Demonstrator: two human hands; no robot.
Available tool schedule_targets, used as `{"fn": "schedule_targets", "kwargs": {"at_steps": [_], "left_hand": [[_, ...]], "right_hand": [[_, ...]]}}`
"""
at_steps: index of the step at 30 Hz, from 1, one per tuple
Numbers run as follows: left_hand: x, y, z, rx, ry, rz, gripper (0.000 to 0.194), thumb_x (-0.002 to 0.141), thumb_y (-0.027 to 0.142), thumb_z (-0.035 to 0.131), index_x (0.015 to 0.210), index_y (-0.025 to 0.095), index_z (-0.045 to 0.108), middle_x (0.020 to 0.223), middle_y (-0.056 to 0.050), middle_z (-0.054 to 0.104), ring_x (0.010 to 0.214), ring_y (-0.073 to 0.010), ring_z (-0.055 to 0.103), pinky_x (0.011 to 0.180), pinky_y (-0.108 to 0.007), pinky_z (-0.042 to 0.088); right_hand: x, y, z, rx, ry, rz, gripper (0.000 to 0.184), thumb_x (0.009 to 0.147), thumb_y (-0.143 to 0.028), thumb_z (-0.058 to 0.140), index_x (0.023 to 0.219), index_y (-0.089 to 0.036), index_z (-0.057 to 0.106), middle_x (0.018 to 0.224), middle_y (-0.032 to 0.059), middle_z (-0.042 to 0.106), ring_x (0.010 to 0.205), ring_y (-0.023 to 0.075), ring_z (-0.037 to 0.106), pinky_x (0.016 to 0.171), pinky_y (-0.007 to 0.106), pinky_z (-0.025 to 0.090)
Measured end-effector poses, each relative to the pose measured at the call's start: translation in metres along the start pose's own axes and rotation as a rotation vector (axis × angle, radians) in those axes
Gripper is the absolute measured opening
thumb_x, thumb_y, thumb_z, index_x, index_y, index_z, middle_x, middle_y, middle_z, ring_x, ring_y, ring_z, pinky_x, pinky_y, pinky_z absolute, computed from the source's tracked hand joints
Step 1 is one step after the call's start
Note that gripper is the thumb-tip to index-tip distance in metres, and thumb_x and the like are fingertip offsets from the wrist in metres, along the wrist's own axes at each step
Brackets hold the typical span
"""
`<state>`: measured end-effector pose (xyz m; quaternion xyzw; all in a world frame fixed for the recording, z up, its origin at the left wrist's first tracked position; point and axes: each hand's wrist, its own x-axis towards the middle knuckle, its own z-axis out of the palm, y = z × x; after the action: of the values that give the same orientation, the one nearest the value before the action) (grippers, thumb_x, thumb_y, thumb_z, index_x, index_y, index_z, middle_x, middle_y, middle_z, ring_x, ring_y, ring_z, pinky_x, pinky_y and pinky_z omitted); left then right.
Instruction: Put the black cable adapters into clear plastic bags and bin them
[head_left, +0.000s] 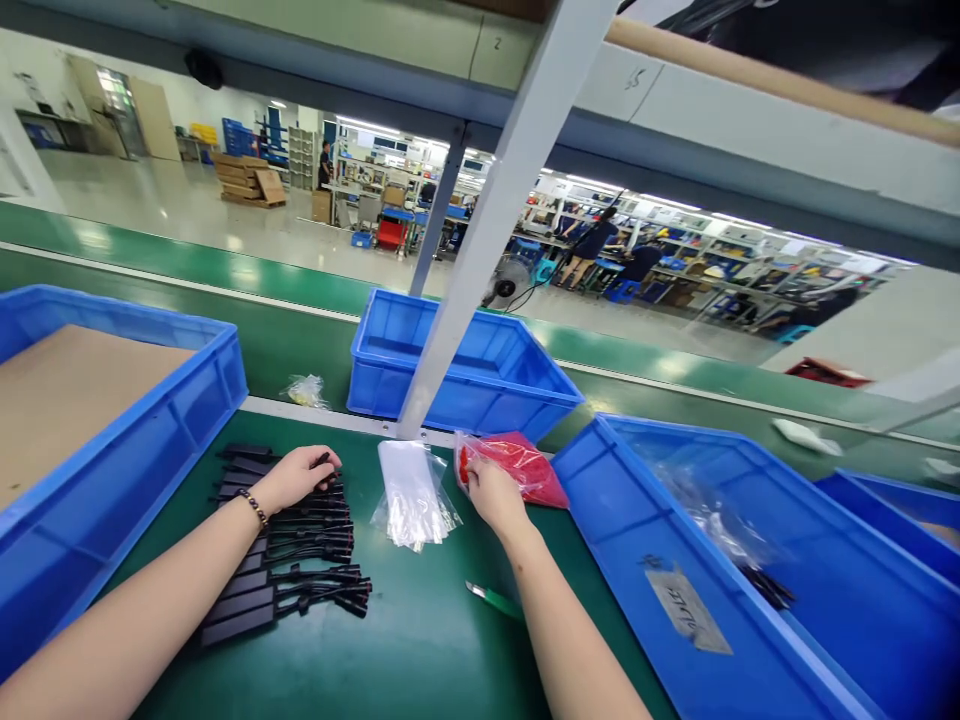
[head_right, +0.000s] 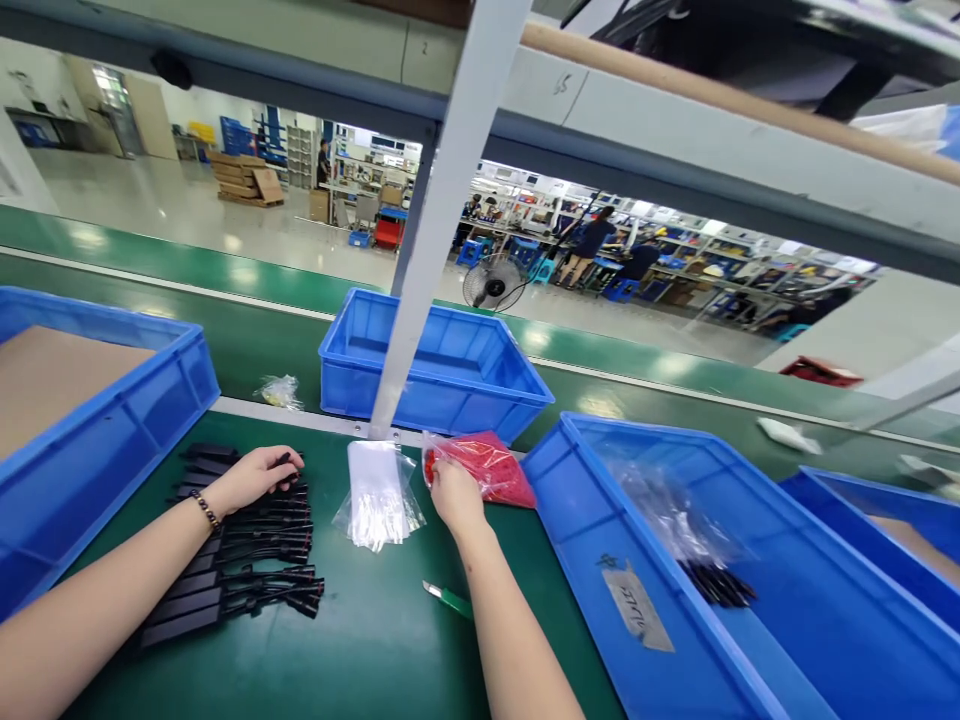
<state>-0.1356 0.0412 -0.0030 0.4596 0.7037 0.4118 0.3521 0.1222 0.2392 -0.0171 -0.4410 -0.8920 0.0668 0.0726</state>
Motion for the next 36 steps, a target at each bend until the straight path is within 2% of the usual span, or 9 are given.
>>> {"fn": "schedule_targets", "kwargs": {"at_steps": [4,7,13,19,24,29,32,36], "left_hand": [[0.0,-0.002,-0.001,0.021,0.03,0.029,0.022,0.073,0.035,0.048,0.078,0.017,0.058,0.072,-0.003,0.06,0.069,-0.0173,0.055,0.061,-0.027,0.043],[0.0,-0.002,-0.002,0.03,0.061,0.058,0.019,0.072,0.033,0.049,0.075,0.017,0.059,0.068,-0.002,0.059,0.068,-0.0171,0.053,0.067,-0.029,0.042],[0.0,-0.004,-0.001,-0.051,0.044,0.063,0.022,0.07,0.029,0.05,0.087,0.016,0.055,0.061,0.001,0.052,0.059,-0.0137,0.05,0.057,-0.026,0.04],[0.0,-0.003,-0.001,-0.115,0.011,0.057,0.022,0.075,0.03,0.044,0.087,0.015,0.055,0.068,-0.002,0.056,0.063,-0.0129,0.05,0.06,-0.025,0.04],[0.0,-0.003,-0.002,-0.129,0.006,0.039,0.024,0.074,0.031,0.045,0.089,0.015,0.055,0.066,-0.001,0.053,0.054,-0.0109,0.046,0.052,-0.024,0.036],[-0.001,-0.002,-0.001,-0.118,0.008,0.037,0.024,0.073,0.032,0.046,0.089,0.016,0.055,0.067,0.0,0.052,0.05,-0.0091,0.041,0.05,-0.023,0.035],[-0.001,-0.001,-0.002,-0.106,0.005,0.03,0.027,0.074,0.032,0.046,0.092,0.016,0.056,0.067,0.0,0.052,0.05,-0.0094,0.04,0.049,-0.023,0.034],[-0.001,0.0,-0.003,-0.099,0.0,0.019,0.027,0.074,0.032,0.045,0.094,0.016,0.055,0.067,0.0,0.052,0.05,-0.0091,0.039,0.048,-0.022,0.033]], "right_hand": [[-0.002,-0.001,-0.007,0.047,0.045,0.036,0.021,0.079,-0.017,0.04,0.085,-0.016,0.061,0.082,0.0074,0.063,0.073,0.0165,0.057,0.062,0.023,0.035],[-0.002,-0.002,-0.014,0.071,0.042,0.063,0.02,0.078,-0.019,0.042,0.084,-0.017,0.061,0.076,0.0055,0.063,0.069,0.0162,0.057,0.059,0.023,0.034],[0.0,-0.003,-0.009,0.026,-0.065,0.01,0.024,0.078,-0.017,0.043,0.08,-0.021,0.067,0.077,0.0064,0.066,0.073,0.0185,0.059,0.063,0.024,0.036],[-0.004,0.0,-0.005,-0.007,-0.035,0.031,0.026,0.078,-0.015,0.041,0.092,-0.018,0.063,0.082,0.0098,0.066,0.075,0.0199,0.06,0.063,0.025,0.036],[-0.007,0.0,-0.005,0.027,-0.028,0.054,0.018,0.079,-0.018,0.042,0.081,-0.019,0.06,0.075,0.0056,0.064,0.068,0.0176,0.058,0.058,0.024,0.034],[-0.008,-0.001,-0.003,0.084,0.022,-0.002,0.017,0.079,-0.017,0.041,0.079,-0.019,0.058,0.075,0.0036,0.062,0.067,0.015,0.056,0.056,0.022,0.032],[-0.007,-0.002,-0.003,0.109,0.003,-0.022,0.02,0.08,-0.018,0.041,0.072,-0.02,0.06,0.074,0.0032,0.063,0.069,0.0152,0.056,0.058,0.022,0.034],[-0.006,0.001,-0.003,0.113,-0.016,-0.003,0.023,0.078,-0.016,0.042,0.079,-0.02,0.065,0.076,0.0053,0.065,0.074,0.0171,0.059,0.064,0.023,0.036]]}}
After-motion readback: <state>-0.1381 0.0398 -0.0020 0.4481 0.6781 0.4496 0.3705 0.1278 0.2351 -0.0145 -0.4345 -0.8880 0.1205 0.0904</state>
